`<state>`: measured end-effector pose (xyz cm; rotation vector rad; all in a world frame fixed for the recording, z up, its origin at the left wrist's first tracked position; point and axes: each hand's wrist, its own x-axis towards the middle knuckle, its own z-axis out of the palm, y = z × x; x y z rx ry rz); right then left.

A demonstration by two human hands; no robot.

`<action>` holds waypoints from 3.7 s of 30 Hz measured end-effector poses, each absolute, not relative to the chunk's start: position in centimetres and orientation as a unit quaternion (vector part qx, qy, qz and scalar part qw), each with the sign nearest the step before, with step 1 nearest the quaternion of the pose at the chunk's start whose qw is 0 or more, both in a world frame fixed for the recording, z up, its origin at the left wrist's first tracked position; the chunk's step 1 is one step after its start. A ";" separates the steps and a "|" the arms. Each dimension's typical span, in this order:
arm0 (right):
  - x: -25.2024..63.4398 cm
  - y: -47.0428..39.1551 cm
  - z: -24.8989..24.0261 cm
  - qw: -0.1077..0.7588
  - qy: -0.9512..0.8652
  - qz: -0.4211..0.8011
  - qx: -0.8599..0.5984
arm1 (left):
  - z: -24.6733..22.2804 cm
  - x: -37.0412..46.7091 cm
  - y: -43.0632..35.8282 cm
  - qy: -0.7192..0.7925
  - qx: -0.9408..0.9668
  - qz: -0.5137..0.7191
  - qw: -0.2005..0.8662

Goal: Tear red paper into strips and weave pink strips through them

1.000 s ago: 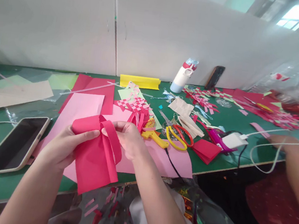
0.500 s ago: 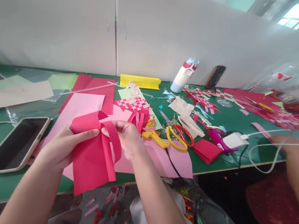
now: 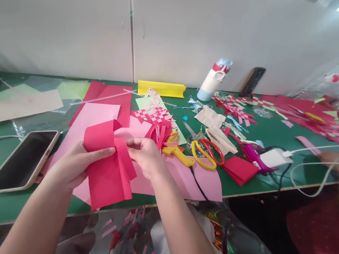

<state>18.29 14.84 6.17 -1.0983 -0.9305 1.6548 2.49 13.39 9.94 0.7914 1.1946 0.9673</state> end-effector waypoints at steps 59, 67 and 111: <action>19.5 15.0 4.7 0.460 -0.322 0.699 -0.443 | 8.2 3.9 14.0 0.540 0.336 0.416 0.650; 19.5 14.8 5.3 0.461 -0.342 0.719 -0.392 | 8.1 3.9 14.0 0.518 0.322 0.436 0.662; 19.5 15.0 4.8 0.448 -0.314 0.711 -0.442 | 8.4 3.8 14.1 0.547 0.319 0.420 0.650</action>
